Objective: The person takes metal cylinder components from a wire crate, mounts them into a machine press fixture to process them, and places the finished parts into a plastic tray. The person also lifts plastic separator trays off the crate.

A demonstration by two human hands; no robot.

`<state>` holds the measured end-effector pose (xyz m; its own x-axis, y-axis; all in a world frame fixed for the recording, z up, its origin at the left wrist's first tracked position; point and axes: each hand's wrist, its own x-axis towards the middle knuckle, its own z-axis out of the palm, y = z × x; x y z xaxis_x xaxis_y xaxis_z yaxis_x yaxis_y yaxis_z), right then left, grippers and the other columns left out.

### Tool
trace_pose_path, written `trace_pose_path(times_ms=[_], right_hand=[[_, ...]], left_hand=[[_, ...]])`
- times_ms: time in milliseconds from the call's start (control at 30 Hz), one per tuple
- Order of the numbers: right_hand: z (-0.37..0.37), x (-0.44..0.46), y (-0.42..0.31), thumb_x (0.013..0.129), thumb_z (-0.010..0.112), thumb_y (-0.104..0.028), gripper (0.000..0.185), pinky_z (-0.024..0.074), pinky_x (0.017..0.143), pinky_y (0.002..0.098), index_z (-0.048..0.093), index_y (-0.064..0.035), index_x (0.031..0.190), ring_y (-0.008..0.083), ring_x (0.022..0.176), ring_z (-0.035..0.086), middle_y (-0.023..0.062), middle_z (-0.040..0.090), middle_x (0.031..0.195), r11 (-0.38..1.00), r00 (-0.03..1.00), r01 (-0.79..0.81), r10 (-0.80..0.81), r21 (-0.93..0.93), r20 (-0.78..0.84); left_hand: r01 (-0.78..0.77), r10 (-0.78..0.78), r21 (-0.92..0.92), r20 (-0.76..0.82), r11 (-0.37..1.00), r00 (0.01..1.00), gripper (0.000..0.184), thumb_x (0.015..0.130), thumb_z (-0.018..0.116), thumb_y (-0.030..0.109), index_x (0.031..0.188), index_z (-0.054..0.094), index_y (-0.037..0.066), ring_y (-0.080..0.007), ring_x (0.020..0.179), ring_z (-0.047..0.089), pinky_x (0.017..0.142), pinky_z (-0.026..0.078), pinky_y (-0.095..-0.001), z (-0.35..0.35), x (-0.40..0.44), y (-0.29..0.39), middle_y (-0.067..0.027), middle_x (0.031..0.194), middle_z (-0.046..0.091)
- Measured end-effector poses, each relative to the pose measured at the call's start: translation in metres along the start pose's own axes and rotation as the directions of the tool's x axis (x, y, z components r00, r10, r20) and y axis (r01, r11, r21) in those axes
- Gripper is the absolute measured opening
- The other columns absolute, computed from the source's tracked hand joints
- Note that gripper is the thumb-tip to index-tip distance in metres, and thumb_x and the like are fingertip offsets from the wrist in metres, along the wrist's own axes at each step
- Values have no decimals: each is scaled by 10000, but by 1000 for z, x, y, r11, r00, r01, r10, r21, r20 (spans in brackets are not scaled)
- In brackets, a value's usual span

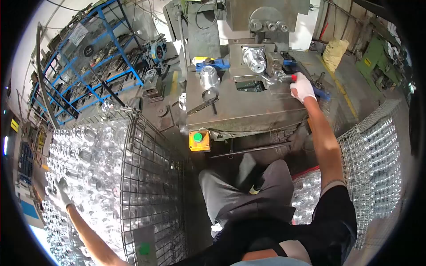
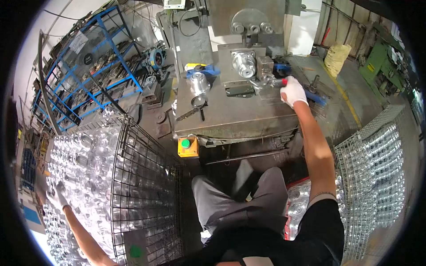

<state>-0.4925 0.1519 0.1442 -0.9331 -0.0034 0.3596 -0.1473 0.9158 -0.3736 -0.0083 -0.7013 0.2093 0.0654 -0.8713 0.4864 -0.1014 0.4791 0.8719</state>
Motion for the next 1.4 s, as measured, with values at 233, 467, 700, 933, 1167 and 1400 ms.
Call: trace_pose_path(times_ms=[233, 467, 700, 933, 1167, 1400], right_hand=[[-45, -80, -86, 833, 536, -493, 478, 510, 667, 354, 668, -44, 930, 225, 614, 649, 128, 659, 690, 972, 943, -174, 118, 159, 312], [132, 47, -118, 917, 306, -538, 569, 410, 635, 319, 354, -116, 1296, 201, 712, 521, 20, 542, 930, -462, 857, -375, 157, 803, 491], [126, 71, -139, 816, 646, -167, 361, 527, 564, 433, 402, -149, 1081, 242, 660, 556, 73, 552, 862, -351, 730, -283, 525, 892, 438], [113, -41, -158, 711, 757, -62, 640, 504, 487, 281, 360, -170, 1201, 121, 648, 571, 41, 596, 941, -175, 891, -146, 404, 974, 206], [57, -176, -117, 701, 762, -29, 774, 486, 804, 281, 272, -69, 1299, 143, 1016, 562, 67, 553, 1133, -53, 958, -110, 260, 992, 121], [29, -322, 81, 643, 827, -205, 754, 497, 779, 297, 376, -9, 1214, 144, 913, 557, 82, 560, 1054, 452, 789, -452, 606, 769, 107]], left_hand=[[20, 47, -119, 538, 993, 842, 450, 964, 421, 286, 1350, 363, 63, -160, 952, 591, 735, 495, -268, 89, -155, 167, -146, 1314, 466], [486, 213, -416, 883, 768, 419, 488, 909, 510, 292, 1305, 416, 24, -180, 1018, 557, 847, 479, -311, 155, -343, 254, -98, 1201, 536], [900, -25, -118, 990, 419, 142, 703, 734, 775, 280, 1281, 420, 17, -233, 979, 583, 834, 497, -384, 146, -473, 206, -114, 1131, 571], [949, -57, 9, 998, 316, 9, 756, 699, 779, 314, 1332, 382, 202, -263, 1105, 541, 821, 536, -422, 124, -515, 171, -63, 1260, 492], [952, -263, 177, 959, 251, -109, 626, 883, 386, 620, 1322, 422, 175, -238, 1087, 554, 706, 566, -409, 131, -551, 169, -21, 1260, 515], [942, -212, 329, 927, 68, -308, 512, 863, 535, 406, 1265, 471, 96, -369, 1109, 515, 820, 533, -520, 121, -615, 156, -173, 1268, 493]])
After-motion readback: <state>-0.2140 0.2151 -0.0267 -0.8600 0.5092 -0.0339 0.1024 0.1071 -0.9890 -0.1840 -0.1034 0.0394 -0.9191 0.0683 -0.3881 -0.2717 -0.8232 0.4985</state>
